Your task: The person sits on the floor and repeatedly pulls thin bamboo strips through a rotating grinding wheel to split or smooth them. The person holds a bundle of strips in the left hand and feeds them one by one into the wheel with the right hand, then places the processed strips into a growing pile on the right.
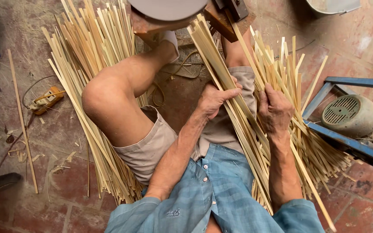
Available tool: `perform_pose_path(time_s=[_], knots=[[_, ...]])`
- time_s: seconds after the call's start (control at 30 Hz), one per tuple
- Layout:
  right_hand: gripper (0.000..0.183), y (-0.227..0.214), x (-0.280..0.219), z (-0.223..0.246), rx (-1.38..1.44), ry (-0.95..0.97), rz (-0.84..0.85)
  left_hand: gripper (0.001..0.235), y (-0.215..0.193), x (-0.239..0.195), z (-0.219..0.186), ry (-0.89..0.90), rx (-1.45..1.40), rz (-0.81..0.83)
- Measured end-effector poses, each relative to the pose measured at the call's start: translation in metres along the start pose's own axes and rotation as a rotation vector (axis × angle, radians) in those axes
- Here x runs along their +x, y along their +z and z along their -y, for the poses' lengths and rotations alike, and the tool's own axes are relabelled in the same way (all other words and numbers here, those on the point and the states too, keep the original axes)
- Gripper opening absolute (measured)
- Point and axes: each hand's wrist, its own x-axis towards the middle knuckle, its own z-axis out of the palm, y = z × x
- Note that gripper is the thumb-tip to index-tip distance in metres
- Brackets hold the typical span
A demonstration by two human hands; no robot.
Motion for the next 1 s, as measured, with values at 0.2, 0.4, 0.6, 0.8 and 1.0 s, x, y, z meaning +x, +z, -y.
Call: perform_pose_path(time_s=[0.2,0.4,0.6,0.8,1.0], knots=[[0.019,0.052,0.087,0.022,0.060,-0.033,0.000,0.025,0.004,0.004,0.015,0.118,-0.020,-0.133],[0.023,0.090,0.127,0.019,0.079,-0.012,-0.014,0.027,0.007,0.006,0.005,0.229,-0.129,-0.153],[0.025,0.048,0.077,0.012,0.182,0.111,0.059,0.022,0.009,0.003,-0.001,0.168,-0.133,-0.157],[0.025,-0.025,-0.028,-0.012,-0.161,0.001,-0.046,0.019,0.009,0.002,0.005,0.185,-0.149,-0.139],[0.019,0.007,-0.018,0.013,0.694,0.177,0.243,0.021,0.016,-0.001,0.008,0.154,-0.164,-0.132]])
